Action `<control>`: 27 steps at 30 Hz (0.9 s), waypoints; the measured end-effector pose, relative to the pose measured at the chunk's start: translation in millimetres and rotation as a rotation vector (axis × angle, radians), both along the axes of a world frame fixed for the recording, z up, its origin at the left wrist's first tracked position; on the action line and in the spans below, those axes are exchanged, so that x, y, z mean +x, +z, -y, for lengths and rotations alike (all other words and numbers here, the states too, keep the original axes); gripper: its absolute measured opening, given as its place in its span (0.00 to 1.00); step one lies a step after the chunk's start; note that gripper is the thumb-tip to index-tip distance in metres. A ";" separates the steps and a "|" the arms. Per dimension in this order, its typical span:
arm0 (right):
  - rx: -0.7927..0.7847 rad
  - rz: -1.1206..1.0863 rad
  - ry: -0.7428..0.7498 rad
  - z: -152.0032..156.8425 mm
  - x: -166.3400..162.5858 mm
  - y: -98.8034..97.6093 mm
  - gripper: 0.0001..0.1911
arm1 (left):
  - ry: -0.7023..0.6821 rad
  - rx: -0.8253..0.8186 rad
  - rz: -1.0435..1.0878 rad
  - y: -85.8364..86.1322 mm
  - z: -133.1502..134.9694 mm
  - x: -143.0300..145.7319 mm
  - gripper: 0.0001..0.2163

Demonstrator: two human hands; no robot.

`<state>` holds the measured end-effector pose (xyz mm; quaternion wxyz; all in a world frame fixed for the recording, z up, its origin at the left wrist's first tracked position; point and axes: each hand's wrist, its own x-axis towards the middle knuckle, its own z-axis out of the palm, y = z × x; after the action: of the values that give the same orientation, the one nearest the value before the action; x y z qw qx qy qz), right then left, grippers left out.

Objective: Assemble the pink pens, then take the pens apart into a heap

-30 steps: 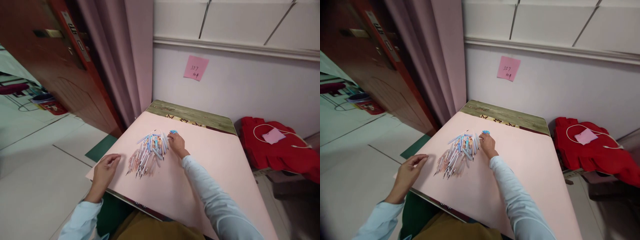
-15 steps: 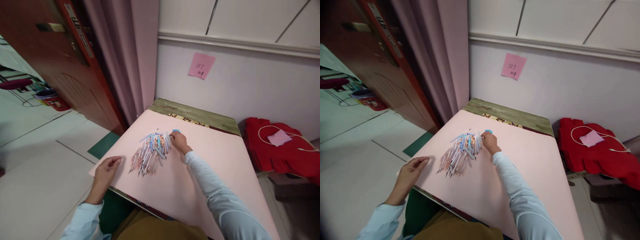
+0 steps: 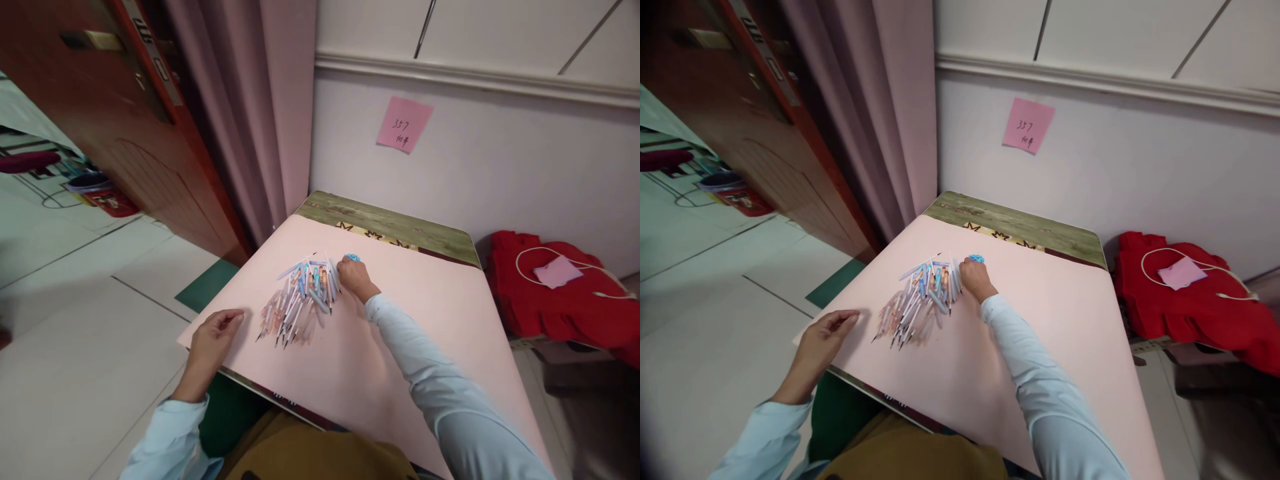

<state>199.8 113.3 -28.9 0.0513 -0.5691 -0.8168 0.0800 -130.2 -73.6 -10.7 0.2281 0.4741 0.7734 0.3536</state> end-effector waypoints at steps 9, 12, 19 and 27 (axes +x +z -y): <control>0.065 -0.156 -0.220 13.9 19.2 6.1 0.17 | -0.007 0.018 -0.047 9.6 6.2 0.0 0.19; 0.039 -0.309 -0.378 30.7 42.5 2.5 0.16 | -0.009 0.017 -0.057 8.7 6.0 -3.8 0.19; -0.018 -0.349 -0.384 54.0 40.1 -5.7 0.09 | -0.134 0.058 0.007 15.0 -5.9 32.1 0.20; -0.055 -0.317 -0.361 48.1 17.3 -5.8 0.08 | -0.231 0.112 0.033 17.7 -4.1 67.2 0.20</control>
<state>217.1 65.2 -34.7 0.1770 -0.6874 -0.6809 0.1802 -63.0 -69.5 6.9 0.2531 0.5663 0.6889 0.3751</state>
